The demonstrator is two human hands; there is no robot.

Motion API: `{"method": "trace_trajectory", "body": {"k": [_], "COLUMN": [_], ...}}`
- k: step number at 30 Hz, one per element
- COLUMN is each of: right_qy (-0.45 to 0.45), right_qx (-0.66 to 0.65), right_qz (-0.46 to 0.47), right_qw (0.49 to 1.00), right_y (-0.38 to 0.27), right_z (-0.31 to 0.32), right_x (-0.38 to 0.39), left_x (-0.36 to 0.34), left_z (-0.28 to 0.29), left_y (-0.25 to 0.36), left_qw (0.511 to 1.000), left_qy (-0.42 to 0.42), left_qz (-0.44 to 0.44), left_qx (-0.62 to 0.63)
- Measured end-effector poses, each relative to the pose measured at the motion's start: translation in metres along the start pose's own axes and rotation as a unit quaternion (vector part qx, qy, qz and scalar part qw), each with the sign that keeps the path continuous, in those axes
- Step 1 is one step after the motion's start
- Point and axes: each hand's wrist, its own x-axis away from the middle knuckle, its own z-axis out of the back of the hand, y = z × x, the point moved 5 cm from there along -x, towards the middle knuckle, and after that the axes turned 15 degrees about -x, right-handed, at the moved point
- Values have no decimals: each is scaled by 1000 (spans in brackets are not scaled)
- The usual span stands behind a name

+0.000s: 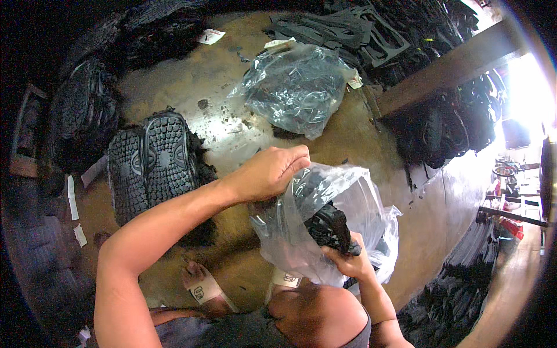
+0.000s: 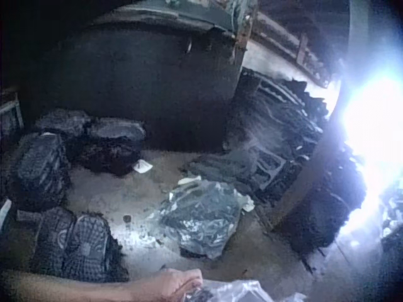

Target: The person sits on the floor and repeatedly picks up pairs of black slippers, places them into clear plastic bags, and stacks the packaged pairs. The person handles the slippers and bags by hand, working in a cluttered area with many loose slippers and packaging materials.

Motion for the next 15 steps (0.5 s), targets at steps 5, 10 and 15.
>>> {"method": "trace_trajectory", "body": {"k": [5, 10, 15], "right_qy": [113, 209, 269], "right_qx": [-42, -282, -348], "right_qz": [35, 30, 105], "right_qw": [992, 936, 892], "right_y": [22, 28, 27], "right_z": [17, 37, 65], "right_x": [33, 63, 75], "left_x": [20, 62, 64], "left_z": [24, -16, -44], "left_y": [-66, -119, -123], "left_qw": [964, 957, 943], "left_qy": [121, 65, 9], "left_qz": [131, 164, 251], "left_qx": [-197, -232, 218]}}
